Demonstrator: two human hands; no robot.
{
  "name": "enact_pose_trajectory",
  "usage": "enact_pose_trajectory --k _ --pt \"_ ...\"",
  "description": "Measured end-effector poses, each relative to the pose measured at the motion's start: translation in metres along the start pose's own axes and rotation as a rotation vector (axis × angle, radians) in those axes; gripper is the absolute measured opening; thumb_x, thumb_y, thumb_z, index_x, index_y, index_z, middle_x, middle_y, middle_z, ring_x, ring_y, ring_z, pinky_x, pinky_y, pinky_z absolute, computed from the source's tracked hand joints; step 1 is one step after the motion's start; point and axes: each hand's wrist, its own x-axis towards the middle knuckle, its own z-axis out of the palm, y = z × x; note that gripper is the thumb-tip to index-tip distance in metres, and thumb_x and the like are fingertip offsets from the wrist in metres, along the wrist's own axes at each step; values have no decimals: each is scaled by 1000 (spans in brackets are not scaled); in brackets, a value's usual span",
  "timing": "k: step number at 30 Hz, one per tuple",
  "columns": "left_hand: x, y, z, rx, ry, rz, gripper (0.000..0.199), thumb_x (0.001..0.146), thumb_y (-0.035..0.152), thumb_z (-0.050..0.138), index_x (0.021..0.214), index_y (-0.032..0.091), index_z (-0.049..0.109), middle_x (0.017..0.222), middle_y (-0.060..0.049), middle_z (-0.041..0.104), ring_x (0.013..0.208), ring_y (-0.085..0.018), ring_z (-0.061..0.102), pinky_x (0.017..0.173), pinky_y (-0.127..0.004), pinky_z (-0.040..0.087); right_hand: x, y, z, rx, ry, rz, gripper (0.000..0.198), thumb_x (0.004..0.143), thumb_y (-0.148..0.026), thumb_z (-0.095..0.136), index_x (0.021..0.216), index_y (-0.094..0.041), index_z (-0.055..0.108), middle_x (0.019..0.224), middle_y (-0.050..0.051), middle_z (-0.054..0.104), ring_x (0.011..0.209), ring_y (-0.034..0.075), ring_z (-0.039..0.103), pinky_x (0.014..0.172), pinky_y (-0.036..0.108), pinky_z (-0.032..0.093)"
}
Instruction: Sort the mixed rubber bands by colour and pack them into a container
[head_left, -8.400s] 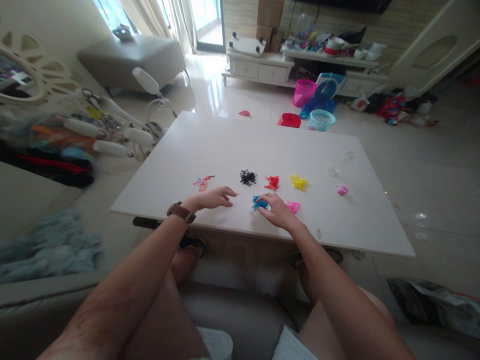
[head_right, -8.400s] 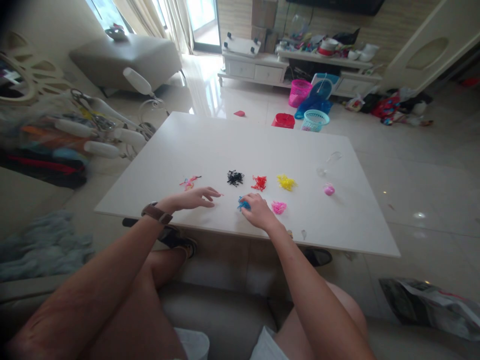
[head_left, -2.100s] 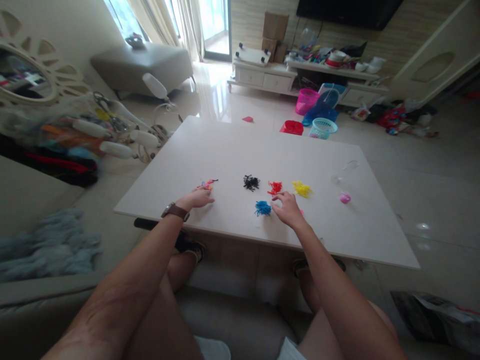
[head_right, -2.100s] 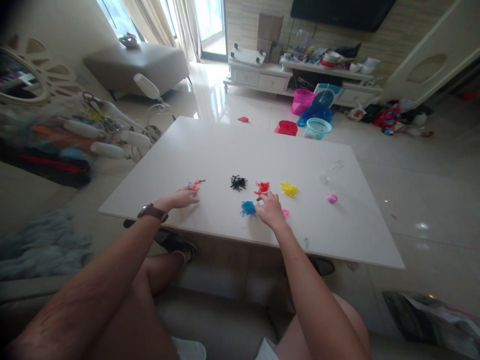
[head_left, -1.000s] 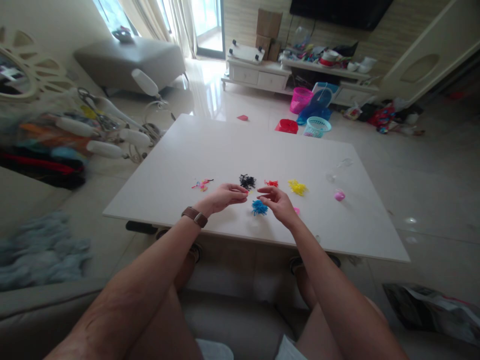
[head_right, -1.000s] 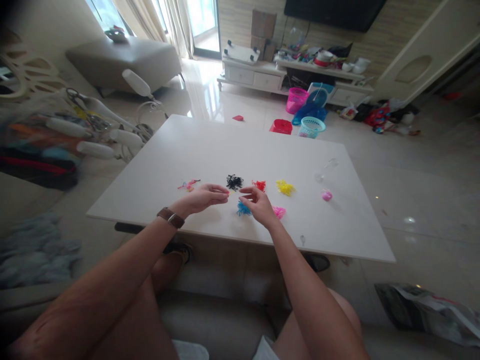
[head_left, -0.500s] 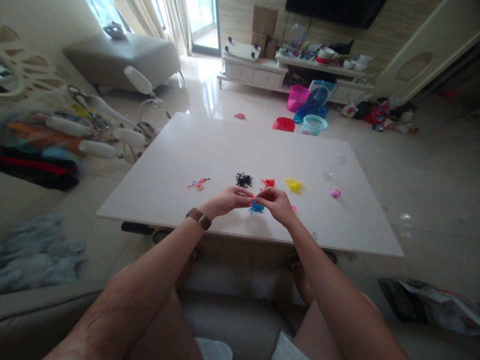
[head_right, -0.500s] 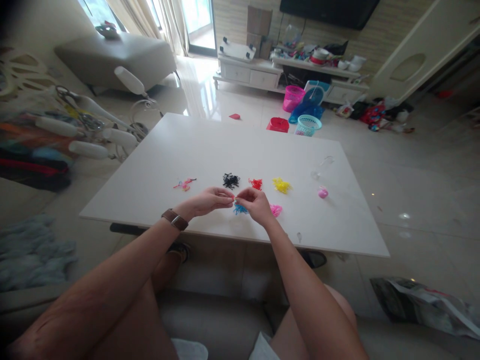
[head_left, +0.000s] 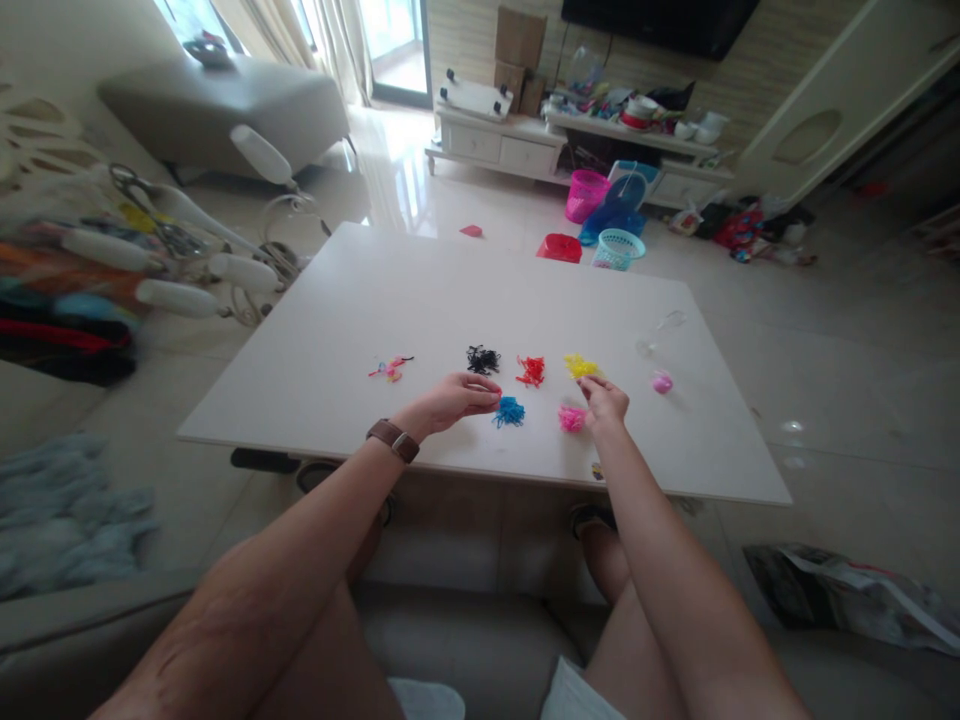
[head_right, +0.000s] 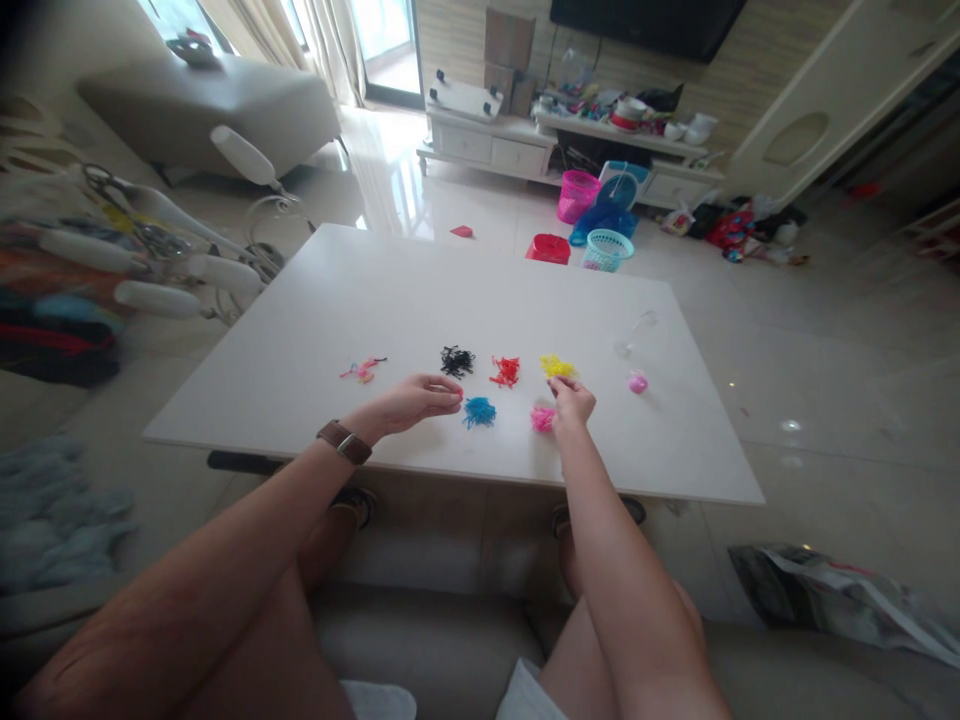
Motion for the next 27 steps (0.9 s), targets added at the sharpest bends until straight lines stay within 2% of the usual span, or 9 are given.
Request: enact_pose_trajectory --k 5,12,20,22,25,27 --pt "-1 1 -1 -11 11 2 36 57 18 95 85 10 73 84 -8 74 83 -15 71 99 -36 53 15 2 -3 13 72 8 25 54 -10 78 71 -18 61 62 -7 61 68 10 64 62 16 57" --pt "-1 1 -3 -18 32 23 37 59 20 95 87 10 73 86 -8 74 83 -15 71 100 -38 54 20 -2 -2 5 -7 29 22 61 -16 69 82 -18 63 70 -7 61 66 7 61 54 13 51" --pt "0 -3 1 -36 43 23 33 60 17 94 86 10 74 89 -9 74 85 -15 71 101 -37 53 10 -29 -1 2 -55 15 16 63 -16 66 78 -19 63 68 -6 60 65 7 60 55 14 49" --pt "0 -4 2 -37 41 22 33 61 16 93 88 10 74 89 -9 74 85 -15 71 100 -37 53 -3 -39 3 -4 -129 3 16 64 -18 68 79 -19 65 72 -4 64 68 9 64 59 17 51" --pt "0 -5 5 -36 34 13 36 63 18 93 92 11 73 88 -9 74 83 -15 70 98 -37 53 -33 -53 11 -115 -466 -92 16 70 -26 71 84 -19 70 83 1 73 72 12 68 70 24 55" --pt "0 -5 7 -35 28 7 38 64 20 93 94 11 72 88 -9 75 82 -15 70 97 -37 53 -54 -58 16 -275 -665 -215 17 71 -29 76 83 -18 74 78 2 73 70 14 67 72 28 55"
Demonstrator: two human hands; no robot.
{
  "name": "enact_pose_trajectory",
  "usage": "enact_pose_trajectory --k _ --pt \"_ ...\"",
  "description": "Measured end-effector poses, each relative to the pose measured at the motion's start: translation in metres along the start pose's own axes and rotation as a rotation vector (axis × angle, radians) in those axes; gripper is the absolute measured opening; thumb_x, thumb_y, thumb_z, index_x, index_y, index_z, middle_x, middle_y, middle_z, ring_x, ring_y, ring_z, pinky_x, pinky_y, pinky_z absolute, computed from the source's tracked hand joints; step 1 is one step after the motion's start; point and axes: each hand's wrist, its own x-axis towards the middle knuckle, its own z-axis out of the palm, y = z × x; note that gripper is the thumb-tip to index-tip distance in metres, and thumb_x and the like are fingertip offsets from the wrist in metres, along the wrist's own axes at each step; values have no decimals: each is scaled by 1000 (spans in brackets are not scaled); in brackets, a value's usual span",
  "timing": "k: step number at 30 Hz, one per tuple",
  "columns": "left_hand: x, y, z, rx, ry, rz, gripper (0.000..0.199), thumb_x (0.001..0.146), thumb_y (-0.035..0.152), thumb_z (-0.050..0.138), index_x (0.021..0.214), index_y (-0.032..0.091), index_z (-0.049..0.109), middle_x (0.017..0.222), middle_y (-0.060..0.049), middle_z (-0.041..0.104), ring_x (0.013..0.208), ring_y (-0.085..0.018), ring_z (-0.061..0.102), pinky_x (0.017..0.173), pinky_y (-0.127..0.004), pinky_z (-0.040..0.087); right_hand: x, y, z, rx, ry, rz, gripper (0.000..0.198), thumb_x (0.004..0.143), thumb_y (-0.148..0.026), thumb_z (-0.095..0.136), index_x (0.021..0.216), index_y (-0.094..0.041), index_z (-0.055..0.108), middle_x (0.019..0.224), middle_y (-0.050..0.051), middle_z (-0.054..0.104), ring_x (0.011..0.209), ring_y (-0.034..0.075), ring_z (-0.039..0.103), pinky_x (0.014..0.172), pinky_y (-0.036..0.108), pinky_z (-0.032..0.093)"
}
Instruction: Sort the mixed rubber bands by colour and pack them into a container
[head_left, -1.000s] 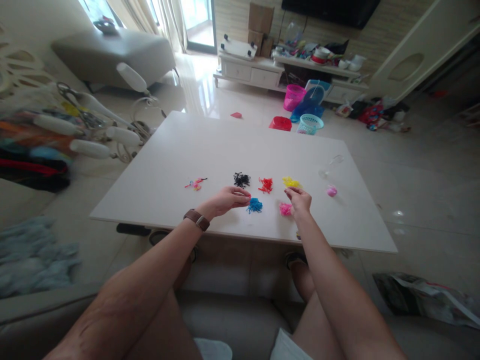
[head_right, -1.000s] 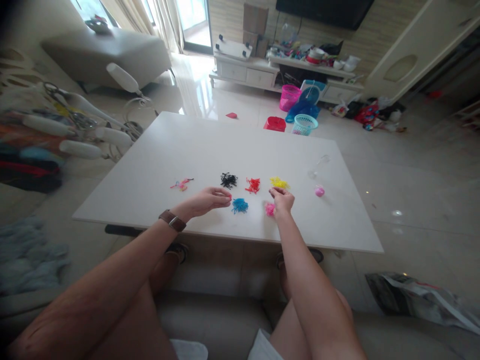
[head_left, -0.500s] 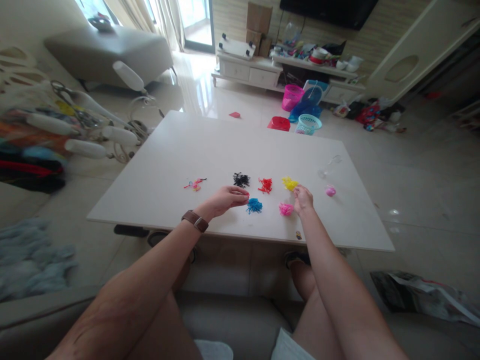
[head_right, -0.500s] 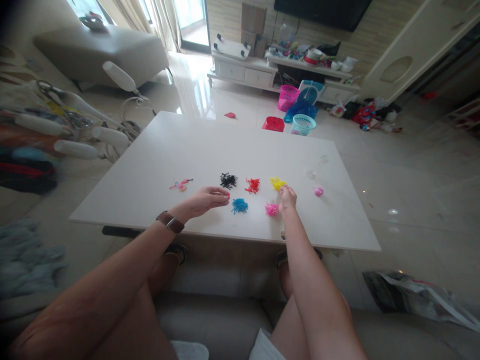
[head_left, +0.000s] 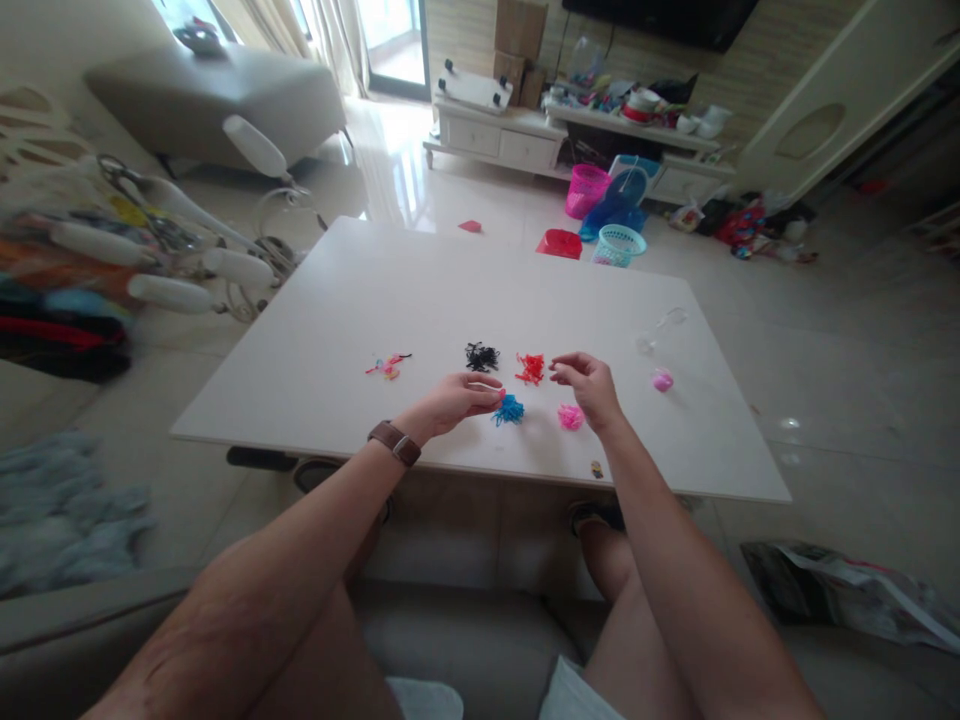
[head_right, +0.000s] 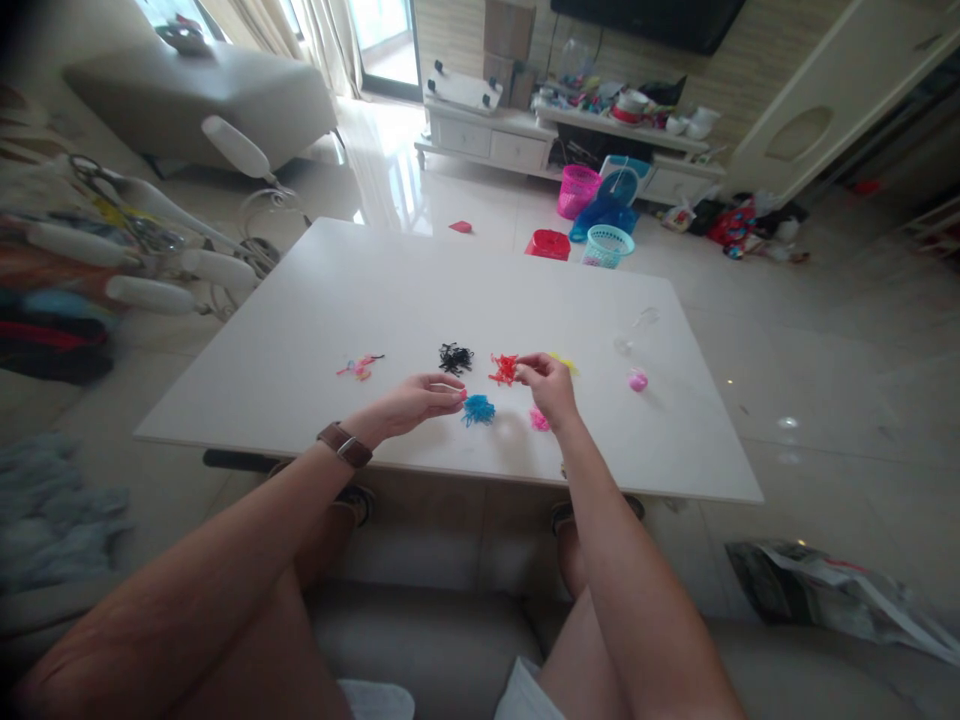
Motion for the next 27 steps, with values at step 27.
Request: enact_pose_trajectory --k 27 --pt "1 -10 10 -16 -37 11 35 69 16 90 95 10 68 87 -11 77 84 -18 73 94 -38 55 -31 -2 34 -56 -379 3 44 61 -48 91 89 -19 74 76 4 74 72 19 70 69 33 57"
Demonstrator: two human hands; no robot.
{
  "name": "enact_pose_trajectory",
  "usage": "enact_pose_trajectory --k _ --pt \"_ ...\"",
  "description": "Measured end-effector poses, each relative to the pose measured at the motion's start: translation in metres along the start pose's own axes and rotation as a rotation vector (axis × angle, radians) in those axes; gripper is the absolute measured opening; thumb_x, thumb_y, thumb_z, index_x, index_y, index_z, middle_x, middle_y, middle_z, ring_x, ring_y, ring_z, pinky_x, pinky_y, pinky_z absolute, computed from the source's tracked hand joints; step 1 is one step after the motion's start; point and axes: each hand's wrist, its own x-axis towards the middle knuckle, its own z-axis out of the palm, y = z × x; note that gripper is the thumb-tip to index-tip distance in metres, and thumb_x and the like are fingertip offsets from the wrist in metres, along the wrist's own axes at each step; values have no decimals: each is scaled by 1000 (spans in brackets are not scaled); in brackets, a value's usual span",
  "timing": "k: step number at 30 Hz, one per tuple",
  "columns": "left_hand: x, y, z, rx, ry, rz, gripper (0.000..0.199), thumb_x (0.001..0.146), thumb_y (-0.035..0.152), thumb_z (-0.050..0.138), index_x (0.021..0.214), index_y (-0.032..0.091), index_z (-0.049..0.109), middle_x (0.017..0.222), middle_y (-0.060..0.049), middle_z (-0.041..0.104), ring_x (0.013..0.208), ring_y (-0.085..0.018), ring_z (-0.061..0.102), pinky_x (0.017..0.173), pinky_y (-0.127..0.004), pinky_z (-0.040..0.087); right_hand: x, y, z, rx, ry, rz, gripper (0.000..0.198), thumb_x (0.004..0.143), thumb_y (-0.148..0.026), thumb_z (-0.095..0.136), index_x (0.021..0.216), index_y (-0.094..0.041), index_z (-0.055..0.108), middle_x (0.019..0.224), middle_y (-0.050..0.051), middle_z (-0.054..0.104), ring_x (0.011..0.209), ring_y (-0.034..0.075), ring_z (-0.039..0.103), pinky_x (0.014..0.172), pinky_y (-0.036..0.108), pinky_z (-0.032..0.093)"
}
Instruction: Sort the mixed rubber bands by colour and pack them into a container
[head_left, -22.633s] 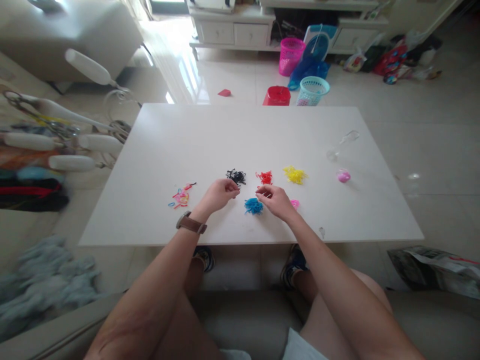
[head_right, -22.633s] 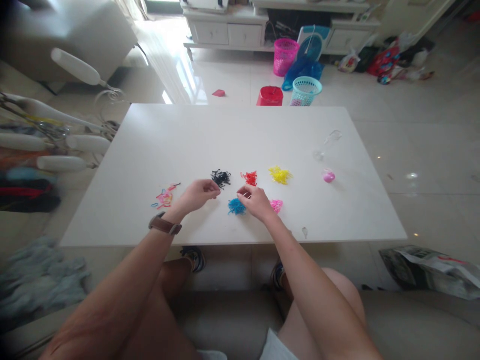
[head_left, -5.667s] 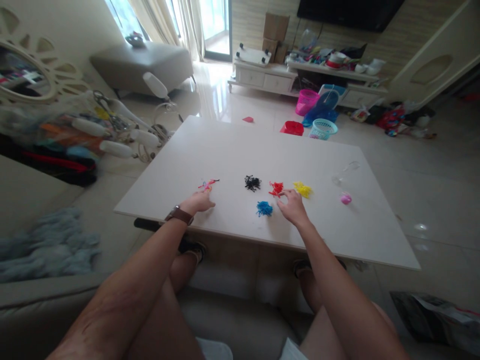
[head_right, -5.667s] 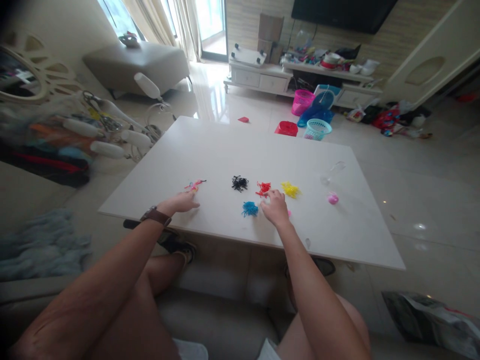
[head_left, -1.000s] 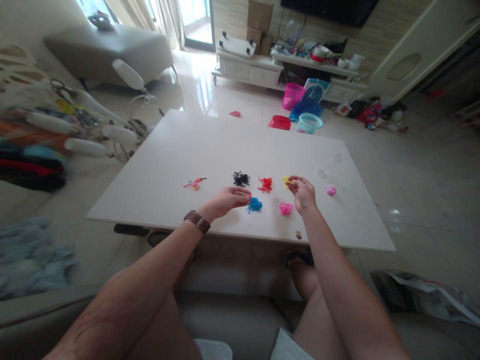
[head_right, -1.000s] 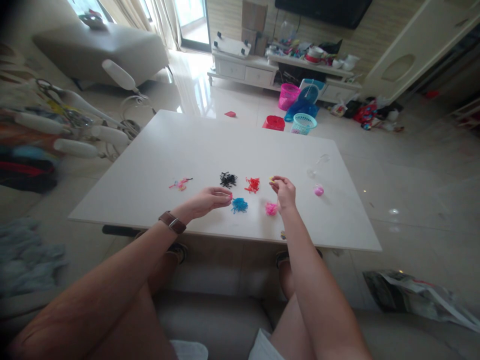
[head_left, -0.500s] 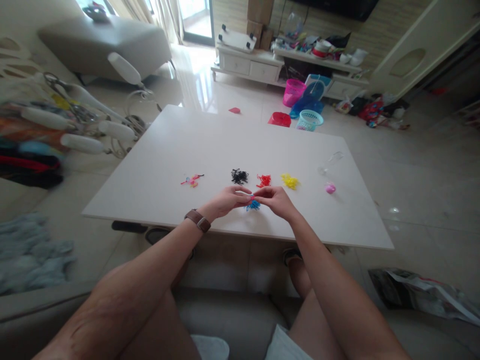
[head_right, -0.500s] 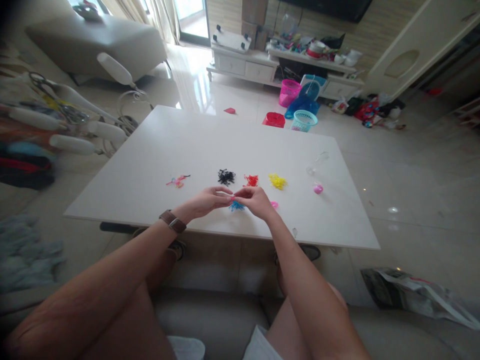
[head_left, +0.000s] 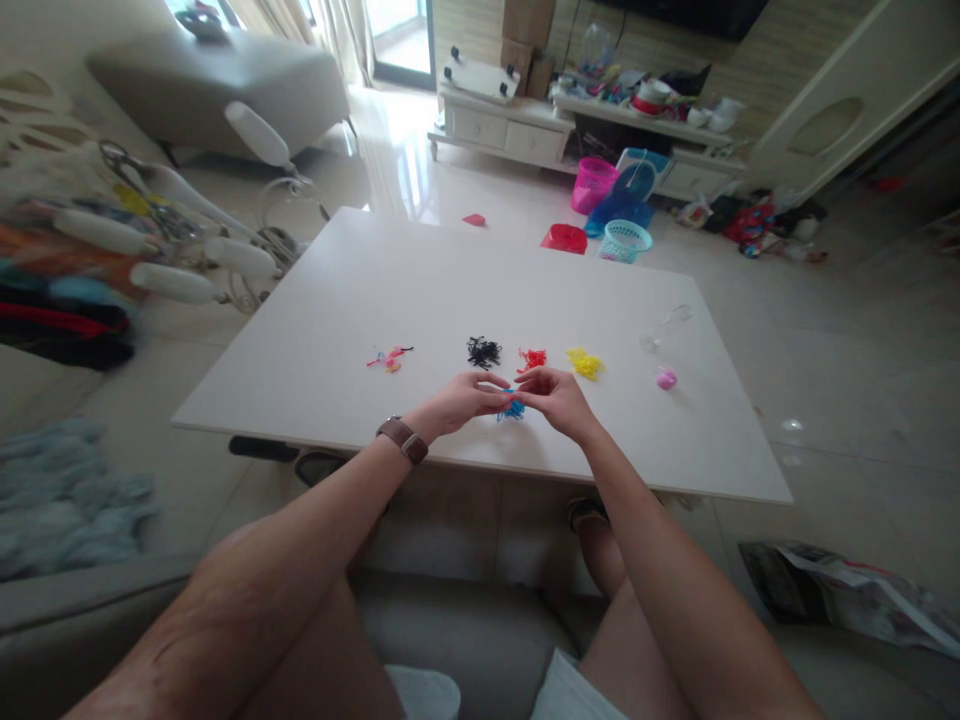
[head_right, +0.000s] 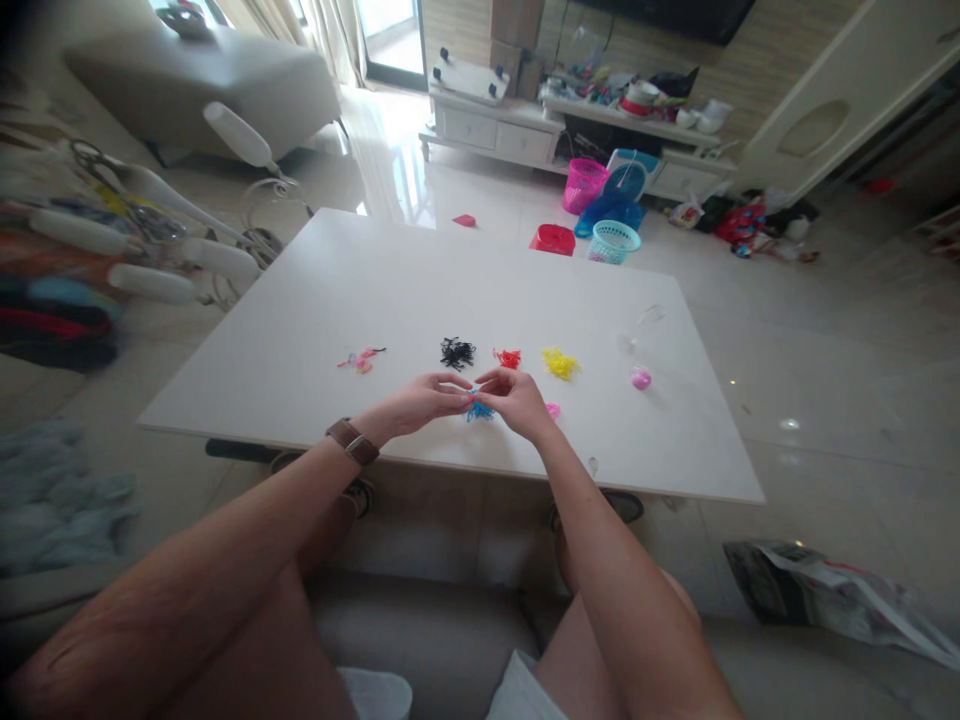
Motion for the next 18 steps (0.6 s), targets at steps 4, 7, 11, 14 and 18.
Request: enact_pose_trajectory --k 4,7,11,14,18 --pt "-1 0 0 -6 -5 -1 33 69 14 90 94 10 68 88 -11 77 85 -18 73 96 -38 55 0 0 1 5 9 10 44 62 -48 90 90 -19 73 77 5 75 73 20 71 70 34 58" --pt "0 0 1 0 10 7 31 71 11 88 94 10 68 87 -10 76 83 -17 73 95 -38 55 0 0 1 24 7 18 43 62 -48 90 90 -20 73 79 5 76 76 21 72 73 35 58" --pt "0 0 0 2 28 14 30 71 8 86 94 10 67 88 -10 76 83 -17 73 93 -38 55 0 1 0 34 10 22 43 62 -47 91 89 -19 73 80 6 76 77 21 72 74 35 58" --pt "0 0 0 -2 30 21 30 71 6 86 94 10 67 87 -9 75 83 -17 72 93 -38 55 0 1 0 24 14 25 42 61 -45 91 90 -19 73 79 5 76 75 20 72 72 34 58" --pt "0 -1 1 -7 40 25 28 73 6 84 94 10 66 86 -9 75 83 -17 73 93 -39 55 -1 0 0 14 14 30 41 61 -43 91 90 -19 73 77 4 75 73 19 71 69 33 57"
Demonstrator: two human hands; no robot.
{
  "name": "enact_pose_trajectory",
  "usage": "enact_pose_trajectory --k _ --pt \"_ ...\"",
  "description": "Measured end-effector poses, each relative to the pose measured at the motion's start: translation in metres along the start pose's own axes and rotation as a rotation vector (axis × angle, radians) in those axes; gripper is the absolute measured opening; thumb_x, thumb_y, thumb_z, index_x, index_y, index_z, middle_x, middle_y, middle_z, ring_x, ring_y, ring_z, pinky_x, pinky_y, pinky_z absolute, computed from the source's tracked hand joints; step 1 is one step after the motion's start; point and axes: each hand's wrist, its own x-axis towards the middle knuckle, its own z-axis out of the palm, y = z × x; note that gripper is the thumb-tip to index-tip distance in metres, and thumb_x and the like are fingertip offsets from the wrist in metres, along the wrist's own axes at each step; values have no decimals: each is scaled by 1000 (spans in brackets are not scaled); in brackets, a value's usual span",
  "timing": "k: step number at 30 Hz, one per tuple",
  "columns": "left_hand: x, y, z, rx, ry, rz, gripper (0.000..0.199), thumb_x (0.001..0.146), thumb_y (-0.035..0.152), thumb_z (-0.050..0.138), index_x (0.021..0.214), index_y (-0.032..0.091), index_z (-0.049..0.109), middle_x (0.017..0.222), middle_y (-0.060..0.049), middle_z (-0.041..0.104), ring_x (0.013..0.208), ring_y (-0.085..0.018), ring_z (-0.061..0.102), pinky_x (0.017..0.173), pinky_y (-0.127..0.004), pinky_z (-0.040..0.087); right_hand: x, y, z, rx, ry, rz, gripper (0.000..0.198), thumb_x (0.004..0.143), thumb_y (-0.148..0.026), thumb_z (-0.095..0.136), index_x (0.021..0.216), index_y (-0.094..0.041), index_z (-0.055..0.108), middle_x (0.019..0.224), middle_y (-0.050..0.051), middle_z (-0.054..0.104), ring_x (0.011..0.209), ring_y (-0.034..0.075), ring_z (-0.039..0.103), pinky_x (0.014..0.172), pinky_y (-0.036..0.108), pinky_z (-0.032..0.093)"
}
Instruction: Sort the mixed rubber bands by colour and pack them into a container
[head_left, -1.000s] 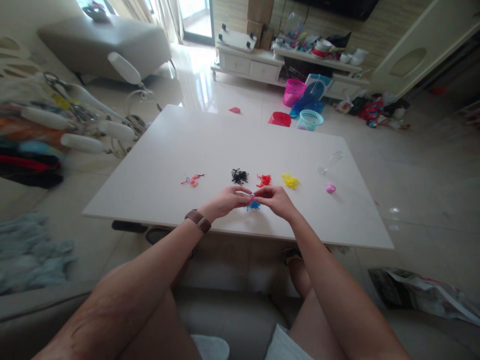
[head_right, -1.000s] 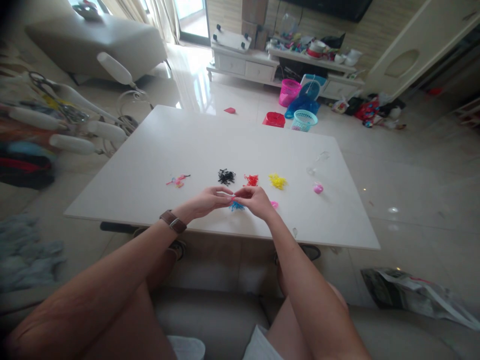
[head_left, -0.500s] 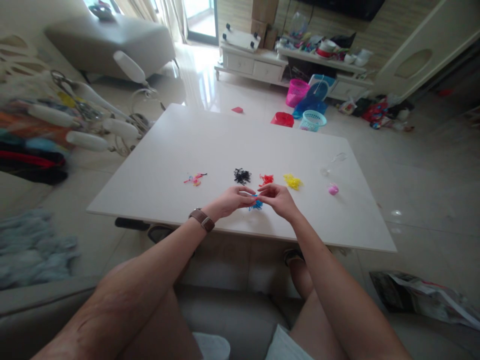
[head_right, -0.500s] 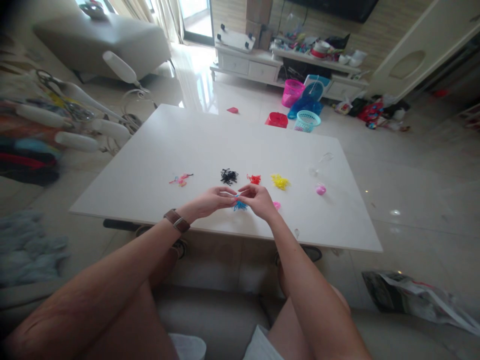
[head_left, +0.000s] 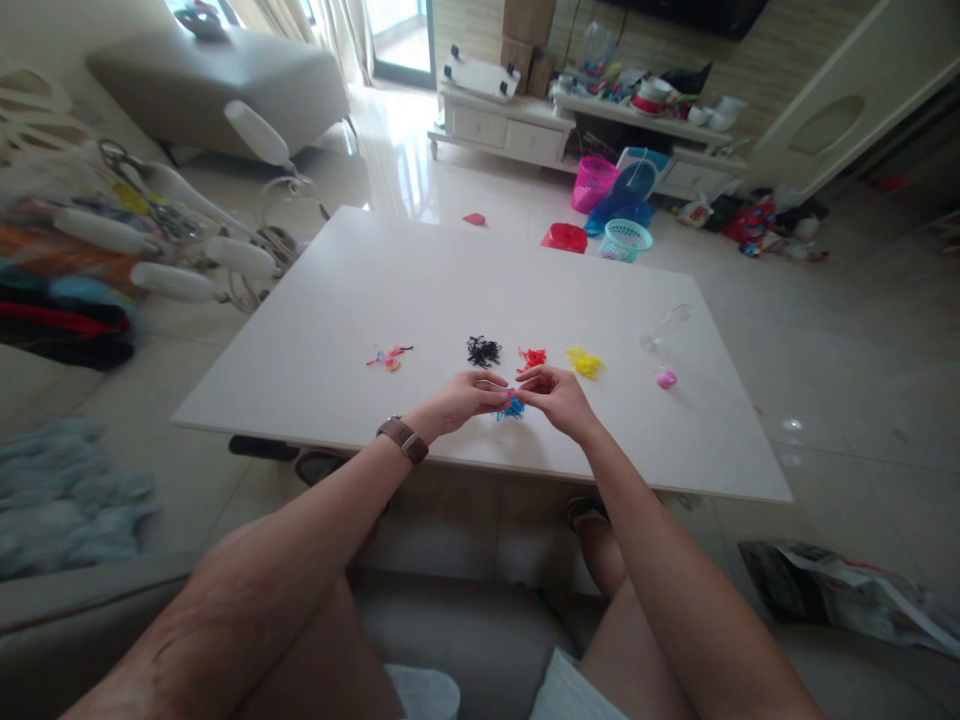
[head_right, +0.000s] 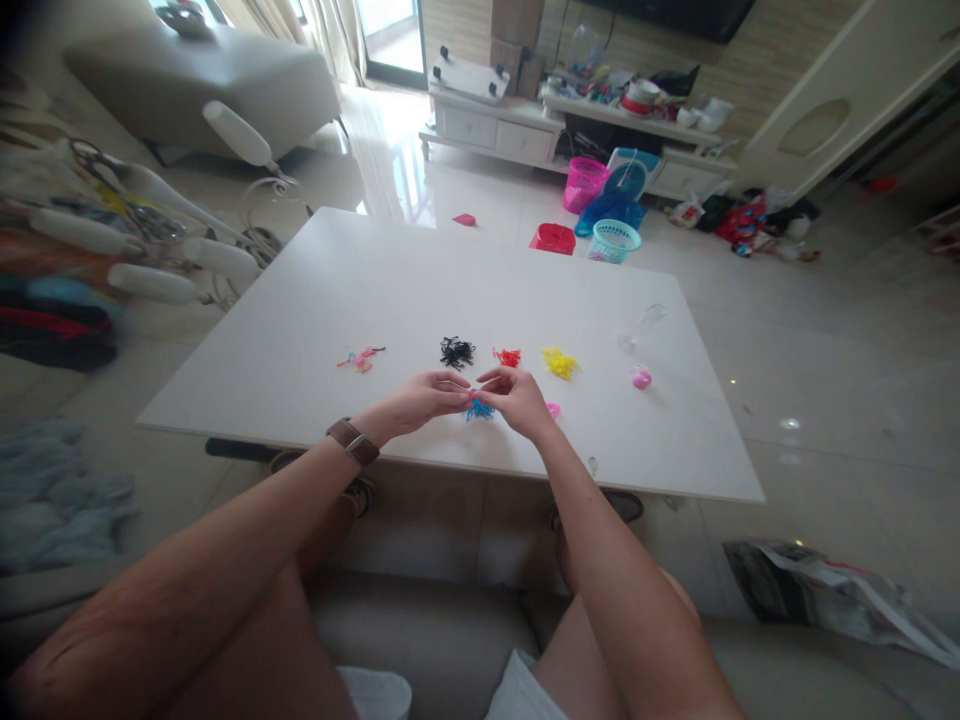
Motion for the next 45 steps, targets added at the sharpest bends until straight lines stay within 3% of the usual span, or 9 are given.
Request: enact_pose_trajectory --k 7,13,19,23,28,32,36,40,45 --pt "3 -1 -1 -2 57 12 22 72 5 82 88 10 67 81 -8 74 79 -16 73 92 -36 56 3 -4 -14 -74 57 -25 34 64 -38 86 88 -19 73 77 5 75 74 20 71 73 35 58" --pt "4 -1 -2 -5 69 0 23 71 7 83 88 11 67 81 -7 73 78 -15 73 91 -34 56 2 -4 -61 -515 258 54 14 72 -18 73 86 -18 74 78 5 75 73 19 70 72 31 55" --pt "3 1 -1 -12 65 -10 22 72 6 83 87 10 68 80 -7 73 78 -14 72 93 -34 56 -3 14 -85 -870 234 204 19 72 -9 69 88 -17 75 79 4 76 76 18 70 74 28 52" --pt "1 3 -1 -14 65 -10 23 70 5 84 87 10 69 83 -7 72 77 -13 71 94 -34 56 -3 29 -92 -950 186 273 23 71 -8 68 89 -18 76 82 5 77 79 18 70 75 27 52" --pt "1 4 -2 -16 61 -7 24 70 6 84 88 10 69 86 -7 73 77 -12 70 95 -35 55 -2 38 -97 -993 231 266 22 68 -7 68 84 -19 76 81 7 77 79 22 70 76 32 53" --pt "1 5 -1 -26 68 -9 24 70 6 85 88 10 68 88 -9 74 79 -13 70 97 -36 55 0 26 -87 -878 244 132 16 72 -11 67 84 -18 76 83 7 77 73 19 69 74 32 54" --pt "1 5 0 -34 77 -16 25 71 5 85 89 10 68 87 -9 75 80 -14 71 98 -37 54 0 5 -59 -562 84 0 15 79 -27 70 90 -18 76 86 7 77 73 18 69 71 32 55" --pt "0 6 2 -29 69 -13 26 71 4 83 90 10 67 87 -10 76 80 -15 72 98 -38 54 -1 -8 -33 -331 -60 -36 23 79 -37 74 94 -20 77 97 7 78 79 19 69 73 33 55" --pt "-1 5 4 -17 70 -15 25 72 3 82 90 10 66 85 -10 76 79 -15 72 95 -37 55 -3 -13 -21 -218 -172 -59 26 80 -41 76 97 -21 79 99 6 78 85 19 70 75 31 55"
